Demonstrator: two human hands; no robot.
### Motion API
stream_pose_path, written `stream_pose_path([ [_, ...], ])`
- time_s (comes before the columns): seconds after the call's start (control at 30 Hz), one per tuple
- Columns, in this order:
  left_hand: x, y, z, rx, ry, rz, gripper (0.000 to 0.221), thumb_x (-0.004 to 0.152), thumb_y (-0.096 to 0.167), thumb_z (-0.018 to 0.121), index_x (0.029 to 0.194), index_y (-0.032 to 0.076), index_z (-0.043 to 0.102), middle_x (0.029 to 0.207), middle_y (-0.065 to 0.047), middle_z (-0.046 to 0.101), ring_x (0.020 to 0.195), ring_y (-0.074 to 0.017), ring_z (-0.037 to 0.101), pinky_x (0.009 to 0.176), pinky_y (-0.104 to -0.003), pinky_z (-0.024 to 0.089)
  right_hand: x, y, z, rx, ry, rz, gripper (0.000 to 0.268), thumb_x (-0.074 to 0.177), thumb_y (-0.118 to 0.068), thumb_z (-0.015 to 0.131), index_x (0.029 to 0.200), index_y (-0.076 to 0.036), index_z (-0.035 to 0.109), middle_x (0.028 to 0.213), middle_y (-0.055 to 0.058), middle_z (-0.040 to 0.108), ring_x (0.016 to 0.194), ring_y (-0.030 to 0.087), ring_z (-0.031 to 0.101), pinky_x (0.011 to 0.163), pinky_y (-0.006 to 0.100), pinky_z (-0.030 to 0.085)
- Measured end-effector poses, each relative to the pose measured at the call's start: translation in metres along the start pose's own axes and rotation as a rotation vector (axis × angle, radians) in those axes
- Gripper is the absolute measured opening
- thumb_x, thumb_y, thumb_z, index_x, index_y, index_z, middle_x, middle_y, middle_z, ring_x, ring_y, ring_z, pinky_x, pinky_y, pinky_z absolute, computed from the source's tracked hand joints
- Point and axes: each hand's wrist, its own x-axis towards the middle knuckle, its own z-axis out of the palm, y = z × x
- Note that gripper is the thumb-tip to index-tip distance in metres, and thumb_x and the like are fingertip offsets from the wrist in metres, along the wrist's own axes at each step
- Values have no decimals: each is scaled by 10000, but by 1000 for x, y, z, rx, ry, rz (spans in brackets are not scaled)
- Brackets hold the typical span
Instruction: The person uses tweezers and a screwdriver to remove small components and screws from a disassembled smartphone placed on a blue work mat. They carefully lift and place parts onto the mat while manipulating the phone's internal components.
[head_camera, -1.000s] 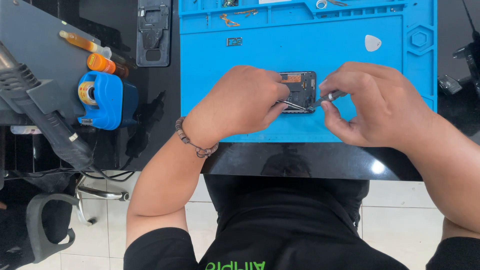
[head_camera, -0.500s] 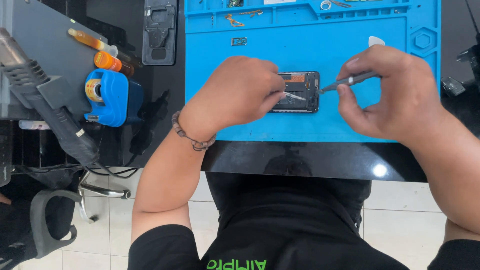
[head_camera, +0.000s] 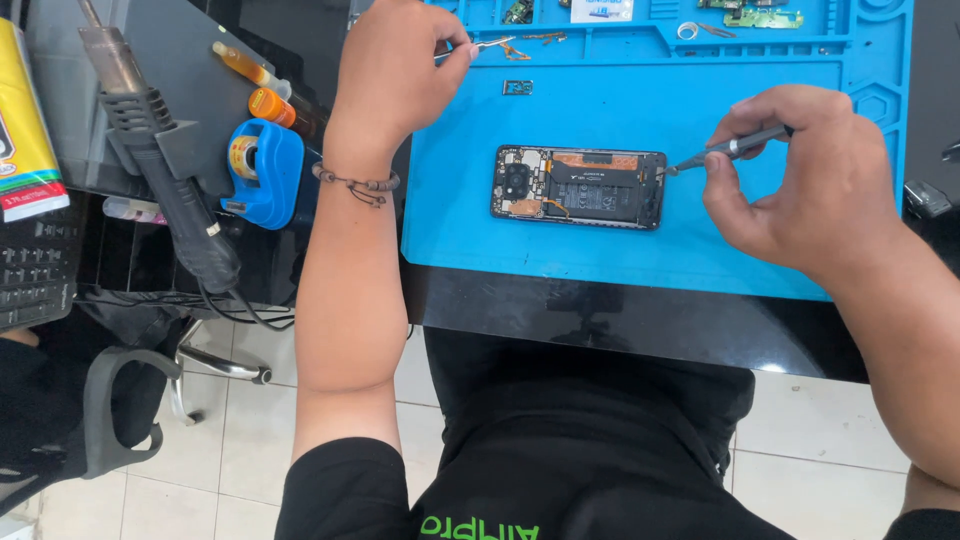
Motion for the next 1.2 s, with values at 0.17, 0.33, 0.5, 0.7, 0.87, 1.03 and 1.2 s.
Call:
stream_pose_path([
  [0.17,3,-4,11,0,-44,20,256,1068,247,697,901,102,826,716,-50,713,598,-252,607,463,-405,470,0,5,3,-10,-10,-31,288,1029,-99,795,1246,56,689,1106,115,756,1001,269,735,826,429,587],
  [0.33,2,-6,15,-62,-64,5,255,1058,229,715,829,145,789,670,-29,649,567,-242,550,470,-422,451,7,-13,1,61,25,-73,338,1087,-37,797,1328,36,572,1182,164,696,1016,321,712,848,483,548],
  [0.5,3,-6,19,-104,-136,0,247,1031,249,729,824,134,798,771,-64,734,620,-260,628,502,-414,516,36,-51,-6,147,79,-139,369,1205,85,774,1371,78,445,1280,281,707,1238,450,717,812,463,603],
  [0.7,4,-8,28,-103,-128,-18,246,980,174,719,744,167,790,826,-43,771,703,-278,686,525,-447,565,82,-71,17,254,-5,-189,327,1192,99,717,1290,27,414,1265,272,696,1189,442,733,677,406,524],
  [0.87,3,-6,23,-44,-245,-106,669,1088,165,734,597,212,282,516,-5,201,485,-156,206,476,-337,229,112,-79,44,210,20,-256,286,1191,67,719,1310,16,463,1230,230,720,1110,401,710,690,432,533],
  [1.03,4,-6,26,-29,-243,-133,655,1076,163,738,600,216,290,528,-13,203,490,-171,199,474,-363,201,124,-79,61,224,18,-266,285,1179,92,707,1297,11,461,1213,253,705,1071,403,719,609,418,524],
  [1.2,2,-9,36,4,-165,-80,627,1034,154,764,596,213,318,510,-9,262,467,-191,301,462,-363,269,121,-78,65,194,42,-279,300,1179,116,724,1290,22,462,1212,253,701,1044,389,705,575,403,499],
])
